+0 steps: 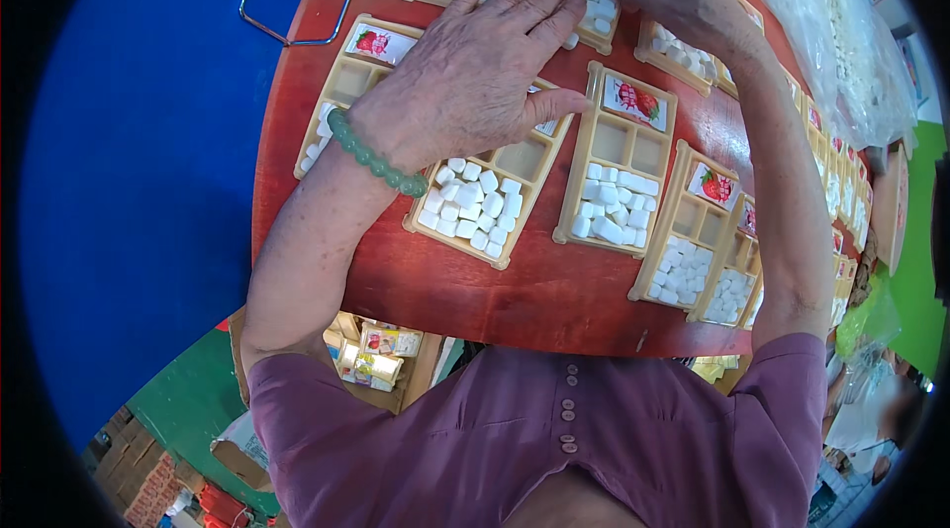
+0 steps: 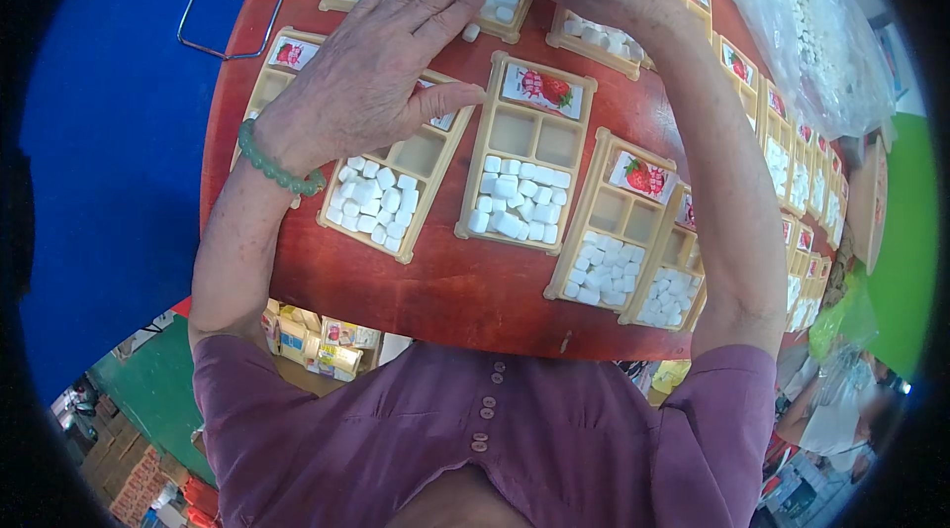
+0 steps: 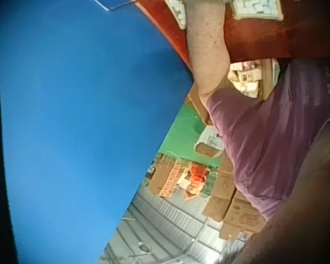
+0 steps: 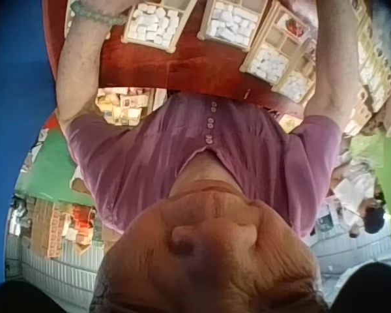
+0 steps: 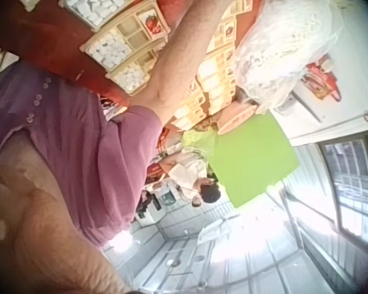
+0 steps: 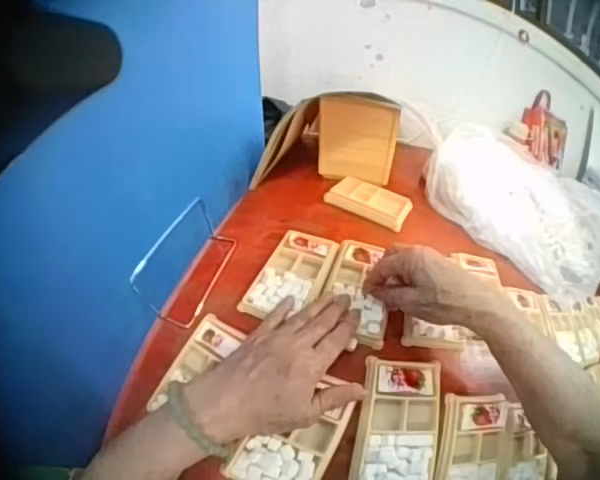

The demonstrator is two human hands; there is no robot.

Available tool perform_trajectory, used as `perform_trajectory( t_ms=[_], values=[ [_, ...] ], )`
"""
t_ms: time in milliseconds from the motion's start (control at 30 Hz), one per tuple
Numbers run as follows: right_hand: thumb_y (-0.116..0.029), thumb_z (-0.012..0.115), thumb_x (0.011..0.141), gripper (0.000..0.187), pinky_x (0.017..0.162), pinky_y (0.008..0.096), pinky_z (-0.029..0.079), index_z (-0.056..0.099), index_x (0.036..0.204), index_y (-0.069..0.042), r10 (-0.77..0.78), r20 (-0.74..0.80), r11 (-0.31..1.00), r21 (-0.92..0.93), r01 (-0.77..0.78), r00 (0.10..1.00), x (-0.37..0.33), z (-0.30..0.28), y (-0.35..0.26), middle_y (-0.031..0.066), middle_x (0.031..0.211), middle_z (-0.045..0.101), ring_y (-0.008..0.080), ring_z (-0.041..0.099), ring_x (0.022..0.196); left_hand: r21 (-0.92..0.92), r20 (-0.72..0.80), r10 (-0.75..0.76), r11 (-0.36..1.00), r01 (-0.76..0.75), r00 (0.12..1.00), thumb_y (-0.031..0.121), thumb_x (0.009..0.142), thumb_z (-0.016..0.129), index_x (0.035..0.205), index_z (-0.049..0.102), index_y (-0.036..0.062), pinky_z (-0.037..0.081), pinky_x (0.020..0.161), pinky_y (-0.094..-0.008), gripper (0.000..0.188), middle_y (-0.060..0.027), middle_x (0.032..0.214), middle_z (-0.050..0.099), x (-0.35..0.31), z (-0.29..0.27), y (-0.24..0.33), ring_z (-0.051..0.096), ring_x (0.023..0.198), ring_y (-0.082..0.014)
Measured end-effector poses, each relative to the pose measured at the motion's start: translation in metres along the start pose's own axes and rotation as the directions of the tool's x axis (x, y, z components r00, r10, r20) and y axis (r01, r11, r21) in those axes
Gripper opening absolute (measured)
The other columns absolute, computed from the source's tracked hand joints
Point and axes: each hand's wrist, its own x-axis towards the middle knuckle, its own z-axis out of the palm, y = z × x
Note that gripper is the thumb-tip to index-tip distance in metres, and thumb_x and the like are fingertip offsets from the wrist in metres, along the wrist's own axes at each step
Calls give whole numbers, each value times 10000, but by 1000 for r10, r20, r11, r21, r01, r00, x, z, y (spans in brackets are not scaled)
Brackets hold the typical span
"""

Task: Arranging white game pieces into small wooden trays and preparing them for plastic packaging.

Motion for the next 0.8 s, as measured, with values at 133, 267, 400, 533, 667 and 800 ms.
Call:
perform_trajectory(
  t_ms=[133,267,400,533,667,800],
  values=[
    [-109,655,868,171,830,349,496,693,998,-4,-29,-8,1000,-11,29,1000,5,3,4,133,1014,620,251,612,938,2,-9,6,1000,-6,1000,600,936,482,1470,388,67,205,1196,-491,760,-143,1543,348,0,1,0,287,1452,-277],
    [-108,662,856,155,811,357,499,691,969,-6,-84,-70,990,-117,75,994,5,6,4,130,990,624,257,620,914,-7,-5,7,1000,-7,1000,604,938,476,1467,389,61,204,1196,-488,763,-147,1542,348,1,1,0,286,1452,-280],
    [-121,666,855,171,787,361,506,695,977,-4,-1,-56,998,-56,-2,998,4,5,-6,142,964,637,264,631,882,-5,-1,5,1000,-5,1000,608,937,473,1465,392,59,201,1197,-488,766,-149,1541,349,0,0,-1,284,1452,-283],
    [-145,665,873,196,751,357,518,696,995,4,-105,-80,987,-132,94,991,5,3,2,156,922,675,260,648,827,-6,-13,15,1000,-15,1000,611,936,472,1460,396,52,199,1196,-492,769,-150,1540,350,0,0,-1,286,1450,-284],
    [-159,660,887,207,728,349,525,698,1011,2,-67,-108,995,-82,59,992,2,1,7,148,892,704,250,664,791,-3,-11,16,1000,-16,1000,613,933,476,1458,398,47,204,1193,-496,775,-149,1544,342,1,1,-1,283,1451,-284],
    [-153,663,888,202,730,342,531,702,1014,0,-19,-96,997,-71,12,995,0,-2,5,126,895,716,231,669,796,9,2,11,1000,-11,1000,618,928,480,1466,381,48,202,1194,-497,790,-149,1547,336,1,1,-1,275,1454,-281]
  ],
)
